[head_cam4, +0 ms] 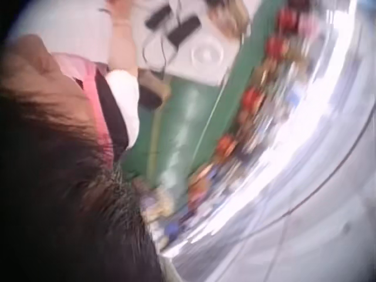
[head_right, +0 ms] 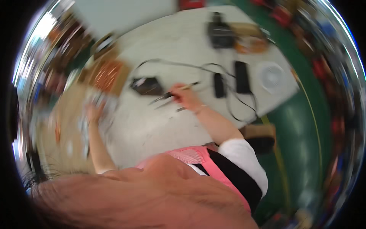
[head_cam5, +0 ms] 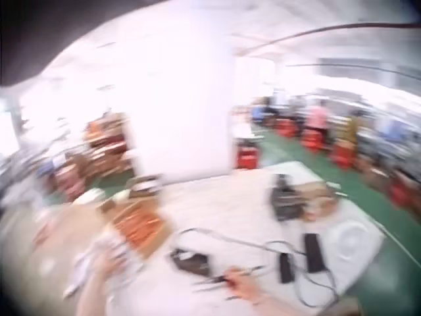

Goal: Soldering small metal components onto white plastic parts at a factory workbench.

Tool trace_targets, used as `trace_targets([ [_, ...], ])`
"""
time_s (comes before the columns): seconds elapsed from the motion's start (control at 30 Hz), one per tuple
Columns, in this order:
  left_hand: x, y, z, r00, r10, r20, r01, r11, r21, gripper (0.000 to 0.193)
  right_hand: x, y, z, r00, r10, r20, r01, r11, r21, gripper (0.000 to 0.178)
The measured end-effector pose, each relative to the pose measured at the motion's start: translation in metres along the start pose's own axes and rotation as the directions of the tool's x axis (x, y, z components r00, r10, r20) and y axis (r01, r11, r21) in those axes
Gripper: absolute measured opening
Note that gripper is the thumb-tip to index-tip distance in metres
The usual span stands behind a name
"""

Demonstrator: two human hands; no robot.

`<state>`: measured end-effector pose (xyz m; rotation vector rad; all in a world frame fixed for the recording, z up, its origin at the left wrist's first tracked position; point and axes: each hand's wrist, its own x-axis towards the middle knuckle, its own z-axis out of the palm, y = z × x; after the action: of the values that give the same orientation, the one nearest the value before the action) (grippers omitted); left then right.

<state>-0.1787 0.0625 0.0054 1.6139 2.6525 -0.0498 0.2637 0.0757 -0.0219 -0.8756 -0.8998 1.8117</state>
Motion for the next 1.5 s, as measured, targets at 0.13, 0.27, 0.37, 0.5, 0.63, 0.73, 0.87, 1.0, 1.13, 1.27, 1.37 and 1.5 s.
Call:
trace_targets([
  [0.13, 0.047, -0.036, 0.039, 0.989, 0.080, -0.126, -0.096, 0.987, -0.126, 0.088, -0.009, -0.014, 0.001, 0.995, -0.038, 0.094, 0.037, 0.999, 0.013, 0.011],
  [0.27, 0.088, -0.065, 0.099, 0.952, 0.250, -0.179, -0.302, 0.864, -0.402, 0.080, -0.006, -0.016, 0.002, 0.999, 0.038, 0.031, -0.040, 0.994, 0.097, 0.010],
  [0.37, 0.079, -0.067, 0.111, 0.755, 0.303, -0.581, -0.488, 0.851, -0.191, 0.076, -0.005, -0.014, 0.000, 0.998, 0.017, 0.061, -0.024, 0.993, 0.113, 0.010],
  [0.5, 0.029, -0.038, 0.061, 0.879, 0.302, -0.369, -0.397, 0.893, -0.214, 0.067, -0.004, -0.012, 0.000, 0.992, -0.012, 0.127, 0.000, 0.996, 0.088, 0.009],
  [0.63, -0.022, 0.005, 0.010, 0.961, 0.204, -0.188, -0.243, 0.946, -0.216, 0.063, -0.004, -0.011, -0.002, 0.991, -0.033, 0.128, 0.018, 0.993, 0.118, 0.010],
  [0.73, -0.043, 0.016, -0.004, 0.958, 0.248, -0.142, -0.278, 0.927, -0.253, 0.060, -0.003, -0.009, -0.003, 0.990, -0.039, 0.137, 0.024, 0.993, 0.112, 0.011],
  [0.87, -0.057, 0.020, 0.000, 0.903, 0.400, -0.156, -0.429, 0.849, -0.309, 0.057, -0.002, -0.009, -0.004, 0.988, -0.022, 0.155, 0.006, 0.995, 0.098, 0.012],
  [1.0, -0.075, 0.024, 0.006, 0.868, 0.397, -0.298, -0.477, 0.832, -0.284, 0.060, -0.004, -0.012, -0.003, 0.987, -0.021, 0.159, 0.005, 0.995, 0.101, 0.012],
  [1.13, -0.073, 0.016, 0.010, 0.955, 0.179, -0.236, -0.223, 0.959, -0.173, 0.052, -0.008, -0.016, -0.002, 0.998, 0.005, 0.070, -0.010, 0.998, 0.068, 0.011],
  [1.27, -0.063, 0.000, 0.025, 0.956, 0.089, -0.281, -0.168, 0.948, -0.270, 0.044, -0.012, -0.017, -0.004, 0.994, -0.048, 0.097, 0.038, 0.994, 0.105, 0.012],
  [1.37, -0.063, -0.007, 0.029, 0.955, 0.160, -0.252, -0.162, 0.987, 0.013, 0.045, -0.013, -0.018, -0.005, 0.995, -0.032, 0.095, 0.024, 0.997, 0.078, 0.014],
  [1.5, -0.065, -0.001, 0.018, 0.954, 0.111, -0.279, -0.096, 0.993, 0.066, 0.047, -0.015, -0.022, -0.006, 0.988, -0.044, 0.149, 0.030, 0.995, 0.094, 0.013],
])
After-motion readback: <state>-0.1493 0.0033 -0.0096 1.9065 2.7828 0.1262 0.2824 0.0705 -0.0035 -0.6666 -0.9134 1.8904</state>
